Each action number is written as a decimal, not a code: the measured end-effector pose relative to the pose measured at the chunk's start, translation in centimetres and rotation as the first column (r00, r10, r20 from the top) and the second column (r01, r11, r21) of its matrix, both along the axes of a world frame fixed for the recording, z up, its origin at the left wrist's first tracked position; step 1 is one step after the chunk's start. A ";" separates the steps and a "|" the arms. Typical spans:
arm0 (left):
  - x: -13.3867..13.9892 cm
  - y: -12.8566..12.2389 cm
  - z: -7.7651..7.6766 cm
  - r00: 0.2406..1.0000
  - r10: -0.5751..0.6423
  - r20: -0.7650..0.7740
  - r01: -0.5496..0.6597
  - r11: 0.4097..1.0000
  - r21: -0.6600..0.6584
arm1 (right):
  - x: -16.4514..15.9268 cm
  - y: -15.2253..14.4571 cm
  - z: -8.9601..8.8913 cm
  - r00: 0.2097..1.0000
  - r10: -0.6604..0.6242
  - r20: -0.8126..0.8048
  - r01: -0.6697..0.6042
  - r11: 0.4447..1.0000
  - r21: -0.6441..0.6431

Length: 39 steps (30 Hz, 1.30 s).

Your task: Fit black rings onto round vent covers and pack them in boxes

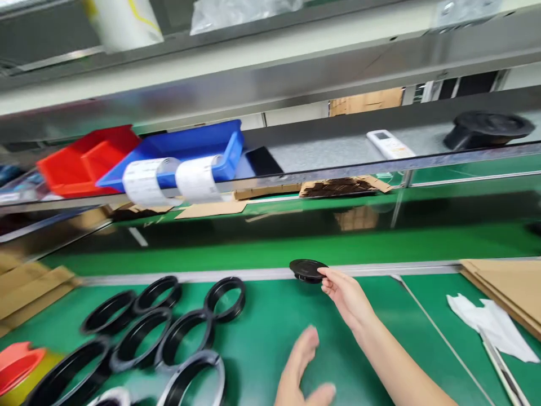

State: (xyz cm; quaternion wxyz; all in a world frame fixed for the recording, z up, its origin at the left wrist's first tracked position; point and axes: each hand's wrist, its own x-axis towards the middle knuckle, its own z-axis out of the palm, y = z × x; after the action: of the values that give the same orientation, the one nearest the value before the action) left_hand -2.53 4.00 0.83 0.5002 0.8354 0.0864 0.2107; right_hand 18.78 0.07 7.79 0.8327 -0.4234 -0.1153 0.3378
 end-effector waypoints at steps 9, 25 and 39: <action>-2.8 1.9 3.2 0.993 0.008 0.115 0.114 0.112 -0.987 | -21.5 -8.1 0.2 0.903 0.423 -0.078 -0.427 0.902 -0.056; -4.4 1.1 4.4 0.822 -0.234 0.518 0.476 -0.216 -0.853 | -23.8 -10.2 1.2 0.810 0.517 0.278 -0.479 0.856 -0.197; -3.9 1.4 4.6 0.868 -0.341 0.361 0.339 -0.124 -0.932 | -15.8 -9.9 -1.6 0.099 0.172 0.980 0.511 0.836 -0.199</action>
State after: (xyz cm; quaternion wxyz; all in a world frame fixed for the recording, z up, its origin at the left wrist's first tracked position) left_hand -6.47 5.44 5.40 0.9734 0.2231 -0.0089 -0.0506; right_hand 2.97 -9.87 6.20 0.4340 -0.7466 -0.4905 -0.1164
